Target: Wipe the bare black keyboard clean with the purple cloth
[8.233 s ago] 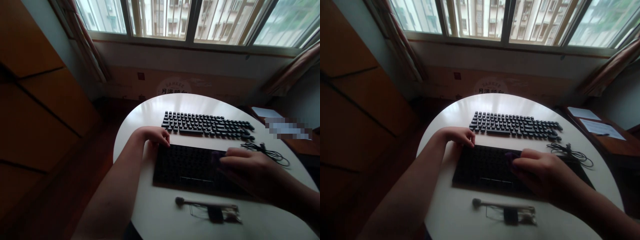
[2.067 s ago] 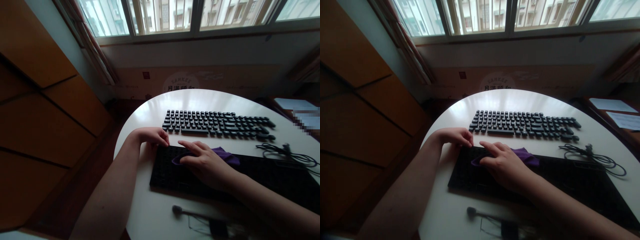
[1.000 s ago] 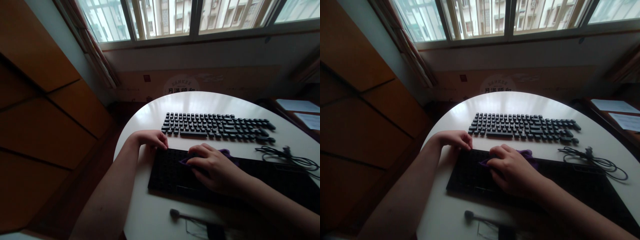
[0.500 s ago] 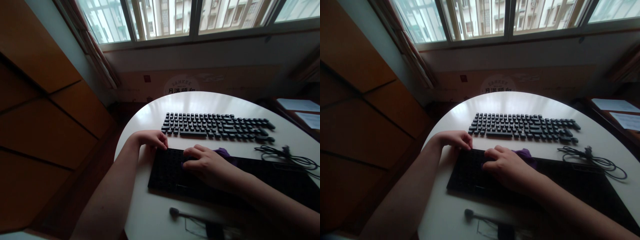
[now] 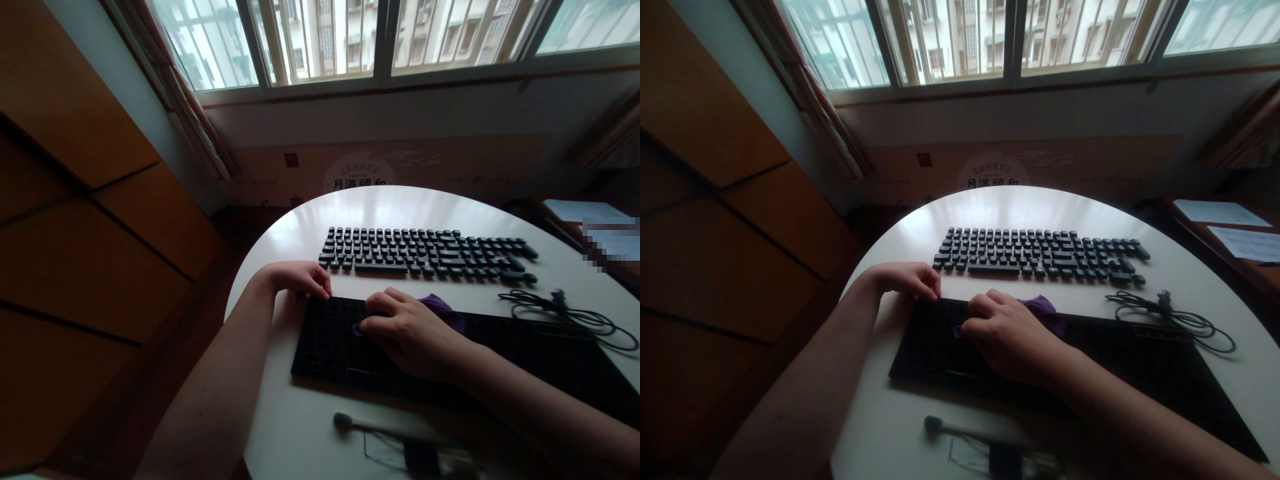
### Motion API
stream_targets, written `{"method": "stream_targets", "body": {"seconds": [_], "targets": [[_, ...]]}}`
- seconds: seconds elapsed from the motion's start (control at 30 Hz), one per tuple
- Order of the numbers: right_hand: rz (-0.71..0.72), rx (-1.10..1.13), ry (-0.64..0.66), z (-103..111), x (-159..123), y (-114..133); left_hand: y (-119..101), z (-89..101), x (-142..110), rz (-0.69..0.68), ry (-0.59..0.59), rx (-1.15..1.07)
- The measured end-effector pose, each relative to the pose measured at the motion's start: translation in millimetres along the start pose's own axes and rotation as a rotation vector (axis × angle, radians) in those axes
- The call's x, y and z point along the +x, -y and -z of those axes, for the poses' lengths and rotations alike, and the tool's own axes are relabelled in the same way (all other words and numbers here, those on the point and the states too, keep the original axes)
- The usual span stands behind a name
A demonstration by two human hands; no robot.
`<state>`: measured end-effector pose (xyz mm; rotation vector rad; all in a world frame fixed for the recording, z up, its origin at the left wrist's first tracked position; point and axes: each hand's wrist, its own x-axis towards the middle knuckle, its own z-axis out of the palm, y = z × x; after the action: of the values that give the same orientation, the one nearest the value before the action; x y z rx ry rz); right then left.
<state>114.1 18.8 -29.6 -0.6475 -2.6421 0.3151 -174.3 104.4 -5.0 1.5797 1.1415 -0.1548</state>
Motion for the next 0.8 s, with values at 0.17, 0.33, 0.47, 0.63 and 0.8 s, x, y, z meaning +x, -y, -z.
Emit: {"method": "stream_targets", "body": {"seconds": [0.17,0.33,0.47,0.63,0.8], "targets": [[0.014,-0.012,0.033,3.4,4.5,7.0,0.5,0.3,-0.3,0.005,-0.009,-0.007],[-0.033,-0.074,-0.109,41.1,-0.3,15.0,-1.1,-1.2,-2.8,0.006,-0.03,-0.011],[-0.202,-0.052,-0.36,74.9,-15.7,15.3,-2.7,-4.8,-3.5,0.013,-0.068,-0.035],[-0.257,0.035,-0.275,58.4,-25.5,6.1,-5.8,-9.8,-2.0,0.018,-0.144,-0.071],[-0.164,0.103,-0.235,28.3,-22.2,-2.3,-5.8,-11.1,2.0,0.031,-0.207,-0.092]]}}
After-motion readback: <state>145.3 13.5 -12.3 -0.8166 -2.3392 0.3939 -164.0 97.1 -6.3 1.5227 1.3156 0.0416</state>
